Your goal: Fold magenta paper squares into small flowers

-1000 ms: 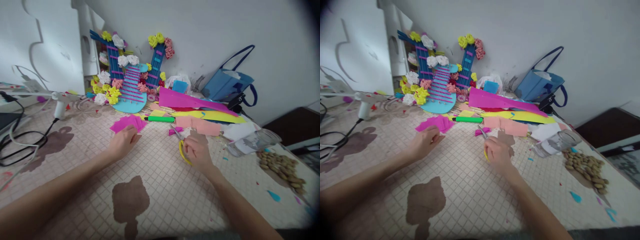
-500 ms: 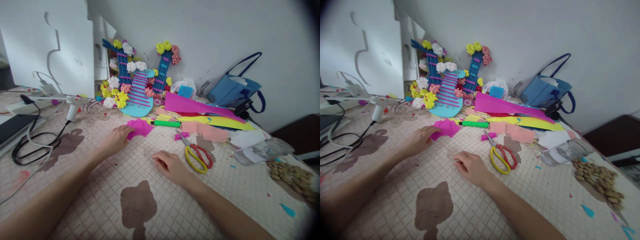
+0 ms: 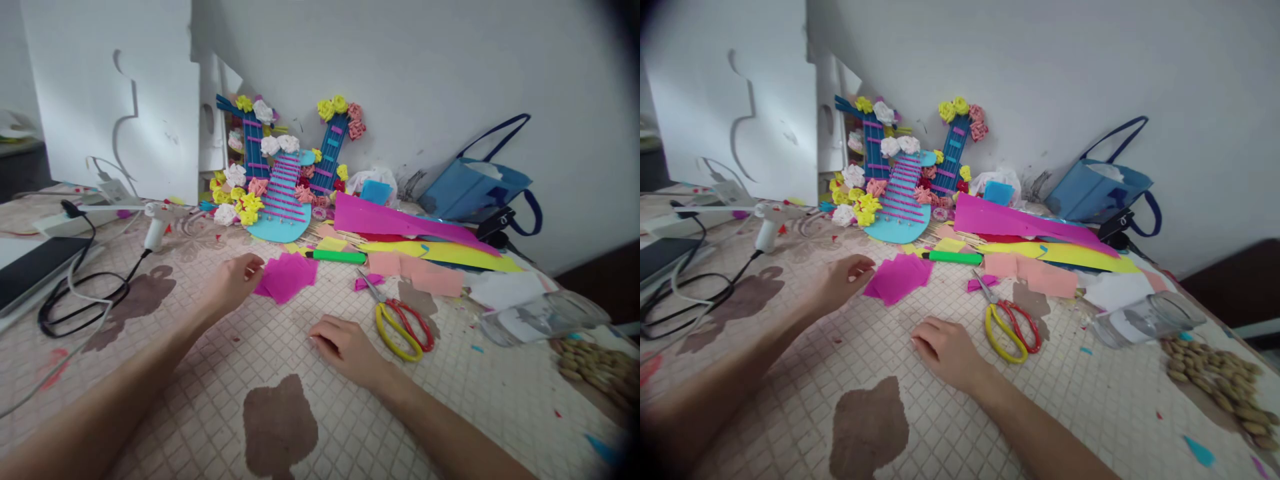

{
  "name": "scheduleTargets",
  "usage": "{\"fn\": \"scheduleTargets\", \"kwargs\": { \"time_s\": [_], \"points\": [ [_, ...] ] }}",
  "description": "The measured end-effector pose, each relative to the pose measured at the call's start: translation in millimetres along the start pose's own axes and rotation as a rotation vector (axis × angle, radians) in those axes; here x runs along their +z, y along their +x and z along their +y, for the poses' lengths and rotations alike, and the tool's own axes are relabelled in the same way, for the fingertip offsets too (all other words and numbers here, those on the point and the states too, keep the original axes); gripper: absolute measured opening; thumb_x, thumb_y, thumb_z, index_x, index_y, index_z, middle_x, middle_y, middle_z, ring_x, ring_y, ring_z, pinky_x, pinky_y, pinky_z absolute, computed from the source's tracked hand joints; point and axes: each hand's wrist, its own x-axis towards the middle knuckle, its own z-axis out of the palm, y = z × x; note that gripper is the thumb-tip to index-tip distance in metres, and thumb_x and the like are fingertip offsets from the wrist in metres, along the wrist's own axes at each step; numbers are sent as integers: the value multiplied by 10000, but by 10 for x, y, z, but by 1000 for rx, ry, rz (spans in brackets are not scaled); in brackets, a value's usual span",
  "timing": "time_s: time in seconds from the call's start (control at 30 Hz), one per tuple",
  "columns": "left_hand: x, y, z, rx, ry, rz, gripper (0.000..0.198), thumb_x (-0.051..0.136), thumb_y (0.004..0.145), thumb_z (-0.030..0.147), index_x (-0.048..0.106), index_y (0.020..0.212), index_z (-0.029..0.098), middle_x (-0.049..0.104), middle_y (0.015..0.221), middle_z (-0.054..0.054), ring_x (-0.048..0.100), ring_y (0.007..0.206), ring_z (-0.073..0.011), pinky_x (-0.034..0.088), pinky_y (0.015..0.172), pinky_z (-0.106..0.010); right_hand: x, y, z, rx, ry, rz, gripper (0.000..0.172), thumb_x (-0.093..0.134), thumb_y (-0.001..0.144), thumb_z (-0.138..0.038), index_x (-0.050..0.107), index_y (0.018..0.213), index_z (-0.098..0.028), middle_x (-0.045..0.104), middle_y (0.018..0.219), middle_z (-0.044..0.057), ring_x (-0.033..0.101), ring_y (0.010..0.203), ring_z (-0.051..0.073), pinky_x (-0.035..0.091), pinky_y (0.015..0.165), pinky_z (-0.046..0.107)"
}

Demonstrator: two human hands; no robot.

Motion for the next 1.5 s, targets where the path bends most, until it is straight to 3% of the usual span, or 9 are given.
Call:
{"fn": "scheduleTargets", "kwargs": {
  "time_s": [0.1,0.27,0.37,0.57,0.67,0.87,1.0,1.1,1.5],
  "points": [
    [-85,-25,38,38,-51,-14,224,523,778,238,633,955,155,689,839,-56,641,724,-176,512,666,-290,1,2,3,-1,15,-1,147,453,911,-177,597,894,-200,638,825,25,587,748,138,455,667,253],
    [-65,-10,66,461,-35,-144,380,492,672,38,645,994,171,662,1088,-71,588,1047,-207,460,934,-357,-3,2,-6,8,28,-2,151,453,906,-164,599,901,-201,636,822,22,588,749,135,457,672,252],
    [16,1,38,568,1,-200,344,489,747,36,649,1015,182,676,1088,-66,605,1035,-194,449,932,-343,-10,4,-12,13,28,-2,148,457,902,-160,600,898,-199,635,814,21,590,748,135,457,673,253],
    [69,-44,70,558,111,-87,157,511,886,188,664,922,190,709,988,-57,631,938,-197,409,896,-362,-17,5,-18,15,66,3,137,454,900,-157,581,895,-209,626,817,18,589,770,142,464,689,266],
    [59,-145,212,602,145,-52,141,515,899,193,654,924,181,703,965,-55,619,925,-201,392,879,-362,6,-7,-17,113,110,97,89,511,873,-170,538,943,-217,593,821,9,562,714,131,461,649,257],
    [133,-448,580,662,115,-134,108,532,905,188,640,893,184,668,873,-24,586,857,-178,358,894,-366,72,7,11,197,169,212,410,606,766,-109,463,1131,-229,495,1117,68,497,620,87,462,572,249],
    [201,-574,705,663,96,-170,132,524,903,185,630,827,171,654,856,-33,573,863,-183,362,906,-373,46,31,19,99,105,162,179,538,812,-70,540,923,-211,535,1012,62,551,881,171,478,747,301],
    [207,-574,682,619,27,-207,64,587,854,181,636,895,177,657,928,-43,576,914,-195,382,869,-353,-1,25,14,68,106,126,133,515,845,-81,528,811,-209,555,907,43,554,860,171,466,754,303],
    [77,-427,428,652,-163,-401,139,531,890,146,666,904,175,666,944,-52,594,917,-174,437,843,-304,-205,-48,-6,5,99,-91,119,496,900,-142,597,915,-205,580,956,45,563,879,151,469,759,282]
  ]
}}
